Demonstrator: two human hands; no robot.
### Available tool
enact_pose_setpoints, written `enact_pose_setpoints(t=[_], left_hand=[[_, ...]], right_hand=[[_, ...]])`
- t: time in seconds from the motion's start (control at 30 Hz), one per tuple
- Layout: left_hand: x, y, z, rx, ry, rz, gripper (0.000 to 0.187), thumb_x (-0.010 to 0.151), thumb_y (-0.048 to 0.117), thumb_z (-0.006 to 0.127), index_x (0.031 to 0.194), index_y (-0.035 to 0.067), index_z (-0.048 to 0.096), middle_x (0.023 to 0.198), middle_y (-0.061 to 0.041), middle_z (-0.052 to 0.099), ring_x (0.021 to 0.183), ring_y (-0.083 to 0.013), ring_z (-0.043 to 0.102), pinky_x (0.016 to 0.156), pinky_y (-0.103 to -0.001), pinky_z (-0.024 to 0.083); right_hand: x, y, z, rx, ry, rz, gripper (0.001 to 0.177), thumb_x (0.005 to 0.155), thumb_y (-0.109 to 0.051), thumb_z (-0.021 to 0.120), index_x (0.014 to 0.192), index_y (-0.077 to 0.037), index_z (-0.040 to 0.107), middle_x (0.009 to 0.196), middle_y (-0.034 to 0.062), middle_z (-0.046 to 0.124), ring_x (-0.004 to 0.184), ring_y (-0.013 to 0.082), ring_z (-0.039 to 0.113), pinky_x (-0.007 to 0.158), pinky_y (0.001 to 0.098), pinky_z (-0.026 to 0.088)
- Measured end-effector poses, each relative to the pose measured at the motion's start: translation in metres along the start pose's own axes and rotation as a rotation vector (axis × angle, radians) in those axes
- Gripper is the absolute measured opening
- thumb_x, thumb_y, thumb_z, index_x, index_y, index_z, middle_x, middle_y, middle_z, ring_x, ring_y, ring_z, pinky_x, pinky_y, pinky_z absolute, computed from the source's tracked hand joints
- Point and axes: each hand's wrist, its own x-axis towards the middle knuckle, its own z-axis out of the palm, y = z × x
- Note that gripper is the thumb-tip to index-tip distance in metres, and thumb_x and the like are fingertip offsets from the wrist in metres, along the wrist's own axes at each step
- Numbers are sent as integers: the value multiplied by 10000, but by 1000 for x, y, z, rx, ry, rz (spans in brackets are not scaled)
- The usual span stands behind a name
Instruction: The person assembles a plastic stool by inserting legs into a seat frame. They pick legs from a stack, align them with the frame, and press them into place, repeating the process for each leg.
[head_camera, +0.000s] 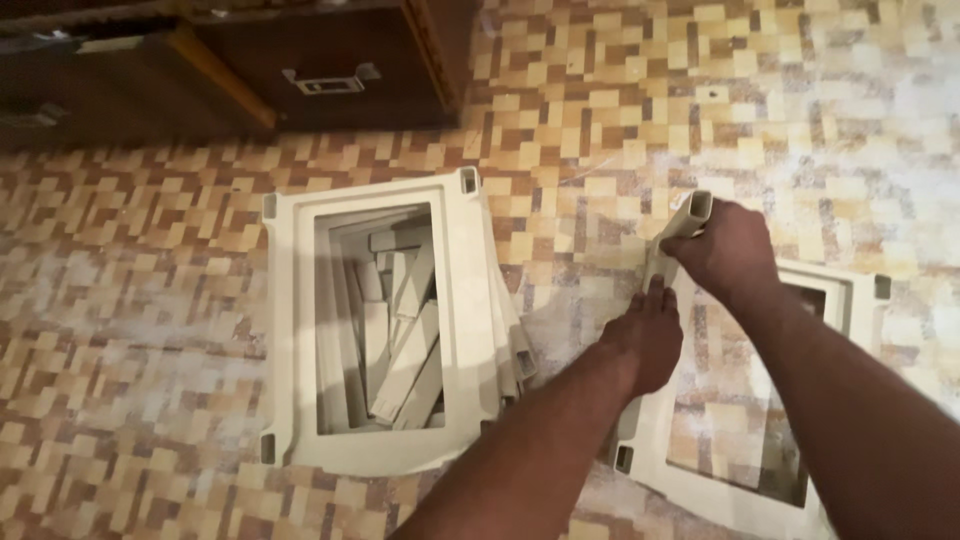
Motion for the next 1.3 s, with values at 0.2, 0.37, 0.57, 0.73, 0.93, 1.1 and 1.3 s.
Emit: enact_pose_setpoints(t=[0.2, 0.37, 0.57, 0.73, 0.93, 1.1, 1.3], left_hand=[[1, 1, 2, -79, 46, -10, 751, 922, 16, 466, 1577, -100, 120, 1689, -297, 24, 1515, -439, 263, 1120, -497, 447], [3, 0, 10, -106, 129, -24, 760, 900, -31, 473, 1575, -99, 128, 1696, -275, 36, 1498, -435, 289, 1099, -486, 467], [-20, 2, 10, -95, 229, -28, 650, 936, 43, 515, 1546, -31, 307, 1665, -234, 213, 1470, -412, 382, 1110, -494, 456], [-39, 0, -8, -428, 280, -77, 466, 1087, 134, 405, 1524, -24, 372, 1624, -221, 340, 1441, -410, 417, 1164, -474, 391], [-84, -13, -38, -170, 394, 41, 370, 960, 69, 545, 1322, -1, 575, 1409, -209, 566, 1238, -383, 592, 1047, -456, 494], [-133, -34, -53, -201, 518, 40, 383, 857, 168, 739, 1202, 19, 666, 1192, -200, 671, 1138, -378, 629, 983, -461, 509], [-187, -68, -68, -229, 524, -72, 287, 837, 198, 771, 1095, 79, 734, 1029, -148, 741, 1002, -336, 694, 895, -434, 555]], right_hand=[[3, -1, -2, -7, -48, 79, 445, 738, -331, 893, 1046, -36, 764, 994, 207, 769, 933, 357, 744, 878, 440, 582], [-10, 8, 0, 32, -68, 10, 576, 764, -274, 874, 1225, 3, 669, 1169, 194, 742, 1043, 344, 725, 920, 438, 568], [-48, 18, -11, 193, -43, 54, 673, 773, -213, 842, 1361, 6, 597, 1275, 187, 705, 1137, 318, 701, 971, 422, 550], [-73, 14, -23, 195, -4, 70, 652, 782, -188, 815, 1366, 1, 595, 1282, 178, 704, 1117, 302, 712, 959, 417, 553], [-109, -16, -23, 283, -24, 102, 600, 790, -168, 798, 1341, -12, 619, 1245, 162, 733, 1056, 275, 746, 920, 400, 582], [-149, -53, -20, 354, -25, 60, 541, 810, -176, 781, 1316, -39, 644, 1241, 135, 747, 1029, 261, 757, 904, 379, 586], [-186, -102, -30, 483, -73, 71, 539, 807, -181, 772, 1309, -41, 635, 1249, 115, 732, 1021, 257, 771, 878, 396, 592]])
